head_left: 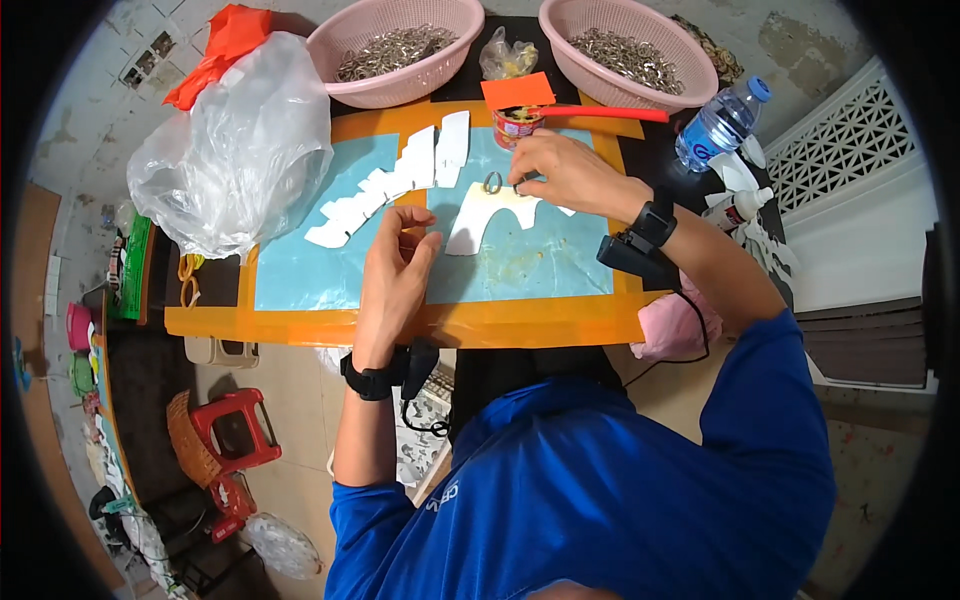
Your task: Applying glue to white shoe upper components and attaching small decorative metal rings.
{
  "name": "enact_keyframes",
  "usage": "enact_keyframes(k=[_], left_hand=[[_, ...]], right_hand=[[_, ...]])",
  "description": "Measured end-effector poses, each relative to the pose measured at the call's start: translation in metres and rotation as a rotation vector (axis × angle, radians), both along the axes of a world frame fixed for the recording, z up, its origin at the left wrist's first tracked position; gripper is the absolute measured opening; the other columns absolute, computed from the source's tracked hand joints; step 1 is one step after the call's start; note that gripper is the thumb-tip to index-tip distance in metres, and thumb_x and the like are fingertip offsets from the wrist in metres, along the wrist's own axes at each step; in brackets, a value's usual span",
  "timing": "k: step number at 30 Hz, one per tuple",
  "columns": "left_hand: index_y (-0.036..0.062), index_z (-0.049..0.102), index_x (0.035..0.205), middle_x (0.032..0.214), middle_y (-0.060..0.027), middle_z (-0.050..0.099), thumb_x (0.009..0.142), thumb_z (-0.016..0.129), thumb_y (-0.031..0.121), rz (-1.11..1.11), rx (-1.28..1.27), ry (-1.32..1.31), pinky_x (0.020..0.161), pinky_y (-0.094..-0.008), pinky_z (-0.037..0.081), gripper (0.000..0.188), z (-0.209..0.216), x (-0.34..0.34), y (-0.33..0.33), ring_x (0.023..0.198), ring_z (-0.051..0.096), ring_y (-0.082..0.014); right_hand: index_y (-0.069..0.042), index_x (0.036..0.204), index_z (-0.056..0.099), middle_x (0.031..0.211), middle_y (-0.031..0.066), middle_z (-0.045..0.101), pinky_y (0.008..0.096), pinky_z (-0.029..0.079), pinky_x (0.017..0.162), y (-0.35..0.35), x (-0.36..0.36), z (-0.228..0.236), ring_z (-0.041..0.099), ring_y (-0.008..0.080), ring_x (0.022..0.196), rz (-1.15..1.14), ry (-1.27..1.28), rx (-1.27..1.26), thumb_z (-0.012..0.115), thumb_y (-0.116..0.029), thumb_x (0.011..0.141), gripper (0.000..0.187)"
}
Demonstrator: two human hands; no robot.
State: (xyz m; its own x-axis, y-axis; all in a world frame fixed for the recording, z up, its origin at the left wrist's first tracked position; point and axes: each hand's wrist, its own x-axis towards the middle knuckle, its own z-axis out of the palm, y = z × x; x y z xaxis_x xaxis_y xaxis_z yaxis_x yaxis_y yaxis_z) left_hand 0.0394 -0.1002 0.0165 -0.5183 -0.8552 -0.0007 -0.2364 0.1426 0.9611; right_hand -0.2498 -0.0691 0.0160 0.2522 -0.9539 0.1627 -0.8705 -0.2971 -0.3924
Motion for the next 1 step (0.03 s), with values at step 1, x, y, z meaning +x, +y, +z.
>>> enact_keyframes(k=[1], left_hand=[[0.0013,0.058,0.118,0.115,-0.0066,0.064,0.098,0.064,0.006,-0.001,0.000,0.000,0.091,-0.0271,0.048,0.022,-0.0003,-0.0004,-0.0002,0.095,0.058,-0.0120]], right_hand=[[-0.006,0.097,0.077,0.107,0.0058,0.067,0.0386,0.048,0.097,0.0001,-0.0004,-0.0007,0.060,0.0262,0.109,-0.002,0.000,0.002,0.073,-0.013,0.086,0.014]])
